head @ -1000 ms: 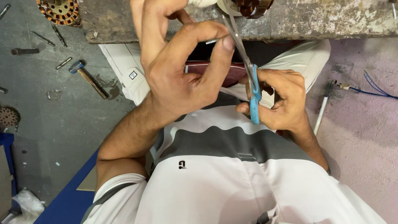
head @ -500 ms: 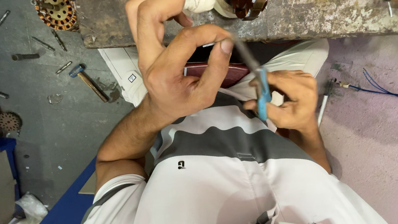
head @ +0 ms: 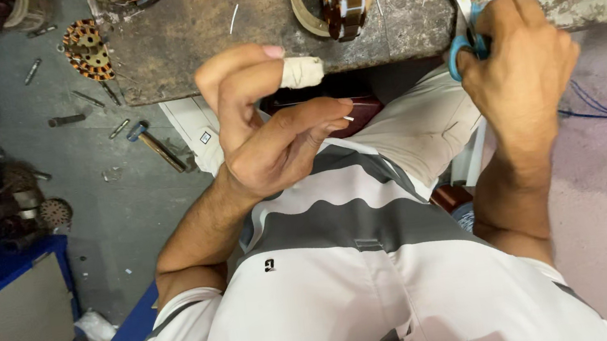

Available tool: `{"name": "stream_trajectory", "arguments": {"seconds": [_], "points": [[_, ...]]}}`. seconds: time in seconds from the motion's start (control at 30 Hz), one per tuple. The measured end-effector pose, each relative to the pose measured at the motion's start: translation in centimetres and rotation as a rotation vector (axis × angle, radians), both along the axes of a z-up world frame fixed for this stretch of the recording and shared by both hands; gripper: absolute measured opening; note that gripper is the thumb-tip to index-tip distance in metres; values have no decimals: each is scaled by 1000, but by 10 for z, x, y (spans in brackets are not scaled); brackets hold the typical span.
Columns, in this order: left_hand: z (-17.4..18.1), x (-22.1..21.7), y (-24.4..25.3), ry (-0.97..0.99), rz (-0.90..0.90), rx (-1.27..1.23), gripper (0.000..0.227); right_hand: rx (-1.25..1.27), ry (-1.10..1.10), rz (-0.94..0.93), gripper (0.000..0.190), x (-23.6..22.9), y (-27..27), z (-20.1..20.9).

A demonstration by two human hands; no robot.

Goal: The person wraps white insulating tape around the copper windings of a motor stator. They use scissors to cut the tape and a small metal tool to tuck the tape ends into the stator slots.

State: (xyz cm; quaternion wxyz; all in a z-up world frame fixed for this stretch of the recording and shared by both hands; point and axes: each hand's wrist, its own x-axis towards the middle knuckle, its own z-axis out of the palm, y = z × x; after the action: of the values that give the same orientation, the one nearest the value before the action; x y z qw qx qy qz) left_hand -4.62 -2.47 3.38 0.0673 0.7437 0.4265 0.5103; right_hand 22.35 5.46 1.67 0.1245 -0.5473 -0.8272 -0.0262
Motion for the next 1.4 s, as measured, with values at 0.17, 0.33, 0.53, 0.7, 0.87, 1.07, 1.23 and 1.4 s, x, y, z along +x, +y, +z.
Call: {"name": "stream_trajectory", "arguments": {"seconds": [0.17,0.33,0.53,0.7,0.87,1.07,1.23,1.4], "points": [[-6,7,0,81,8,10,25,-97,330,258,26,1,-7,42],[-8,19,2,26,-74,-86,29,-175,996,684,18,-25,-27,31],[-6,26,12,45,-145,-141,28,-106,1170,739,21,-31,-23,10],[-6,29,18,127,-131,-102,31,-191,1178,698,13,-23,-16,5],[-17,30,27,210,84,109,55,-130,1181,493,9,-35,1,-4],[-36,26,44,-187,274,-5,39,-223,1331,325,8,-56,16,-36],[-41,30,47,-322,280,-246,32,-223,1416,352,10,-64,20,-46],[-44,31,47,-295,247,-262,30,-152,1368,331,13,-69,21,-43]]}}
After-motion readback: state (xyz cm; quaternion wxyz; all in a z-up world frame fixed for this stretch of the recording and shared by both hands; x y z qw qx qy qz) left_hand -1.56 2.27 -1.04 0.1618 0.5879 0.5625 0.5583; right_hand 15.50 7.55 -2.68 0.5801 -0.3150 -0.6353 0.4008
